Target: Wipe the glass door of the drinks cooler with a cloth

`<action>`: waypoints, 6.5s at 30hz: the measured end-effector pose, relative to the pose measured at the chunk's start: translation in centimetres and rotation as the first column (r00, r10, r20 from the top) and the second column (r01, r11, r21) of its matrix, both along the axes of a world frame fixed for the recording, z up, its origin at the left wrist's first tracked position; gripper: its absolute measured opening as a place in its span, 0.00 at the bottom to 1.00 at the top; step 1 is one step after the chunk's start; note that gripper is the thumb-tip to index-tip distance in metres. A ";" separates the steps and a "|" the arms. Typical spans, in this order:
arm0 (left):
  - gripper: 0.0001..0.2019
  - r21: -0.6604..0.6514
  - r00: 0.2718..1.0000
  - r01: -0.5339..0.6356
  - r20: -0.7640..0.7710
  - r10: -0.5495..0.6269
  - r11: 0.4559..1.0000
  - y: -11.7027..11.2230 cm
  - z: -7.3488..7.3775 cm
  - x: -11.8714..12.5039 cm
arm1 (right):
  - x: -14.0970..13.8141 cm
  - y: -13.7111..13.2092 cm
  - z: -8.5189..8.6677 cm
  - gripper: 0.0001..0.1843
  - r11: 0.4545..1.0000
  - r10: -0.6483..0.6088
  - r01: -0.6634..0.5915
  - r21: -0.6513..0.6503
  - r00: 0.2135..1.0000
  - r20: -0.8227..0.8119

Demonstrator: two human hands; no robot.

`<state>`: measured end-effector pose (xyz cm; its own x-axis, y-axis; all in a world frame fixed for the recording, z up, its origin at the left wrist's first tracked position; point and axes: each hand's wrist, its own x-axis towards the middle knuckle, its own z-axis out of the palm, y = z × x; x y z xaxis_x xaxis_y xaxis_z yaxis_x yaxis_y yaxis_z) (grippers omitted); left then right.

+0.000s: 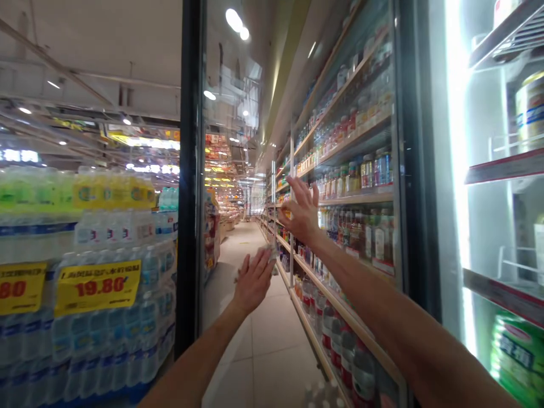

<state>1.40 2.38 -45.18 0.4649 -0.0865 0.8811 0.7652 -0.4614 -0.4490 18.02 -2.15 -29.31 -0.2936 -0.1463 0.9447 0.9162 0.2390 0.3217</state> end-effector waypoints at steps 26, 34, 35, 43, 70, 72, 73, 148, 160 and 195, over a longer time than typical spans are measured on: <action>0.23 0.041 0.982 -0.001 -0.188 0.009 0.999 0.5 5.0 -0.3 | 5.0 1.6 -4.1 0.24 0.964 -0.217 0.205 -0.170 0.975 -0.054; 0.26 0.125 0.978 0.024 -0.209 0.003 0.992 0.0 4.6 2.2 | 4.9 1.6 -4.7 0.25 0.961 -0.230 0.212 -0.180 0.970 -0.082; 0.25 0.138 0.945 0.049 -0.326 -0.001 0.989 0.0 4.3 2.4 | 4.9 1.7 -4.8 0.25 0.961 -0.230 0.213 -0.178 0.970 -0.081; 0.26 -0.017 0.869 -0.093 0.487 0.089 0.996 2.3 7.0 -4.5 | 4.8 1.7 -5.0 0.24 0.961 -0.234 0.217 -0.170 0.968 -0.091; 0.24 -0.282 0.807 0.493 0.501 -0.312 0.823 -1.5 4.8 3.4 | -1.3 1.1 -10.7 0.24 0.964 0.118 -0.084 -0.251 0.985 0.127; 0.24 -0.273 0.790 0.524 0.511 -0.340 0.807 -1.6 4.2 1.9 | -3.1 1.3 -10.7 0.26 0.964 0.061 -0.041 -0.264 0.996 0.068; 0.24 -0.264 0.786 0.524 0.515 -0.341 0.810 -1.5 3.9 1.0 | -4.1 1.4 -10.7 0.28 0.963 0.040 -0.025 -0.270 0.998 0.051; 0.23 -0.106 0.957 -0.075 0.273 0.102 0.992 0.4 1.9 1.1 | 16.3 -0.6 -13.5 0.30 0.962 -0.269 0.225 -0.152 0.710 -0.651; 0.21 -0.226 0.969 -0.015 0.237 0.070 0.974 -1.2 1.1 -0.1 | 11.1 0.0 -14.0 0.25 0.956 -0.262 0.251 -0.150 0.963 -0.060; 0.22 -0.240 0.982 -0.073 0.151 0.112 0.968 -0.8 -0.6 -1.5 | 2.8 1.4 -16.8 0.26 0.974 -0.093 0.146 -0.174 0.956 0.279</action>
<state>-0.11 1.57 -45.78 0.3108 0.1666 0.9358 0.8630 -0.4620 -0.2044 20.81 -0.77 -46.07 -0.5435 0.0803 0.8355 0.8281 0.2139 0.5181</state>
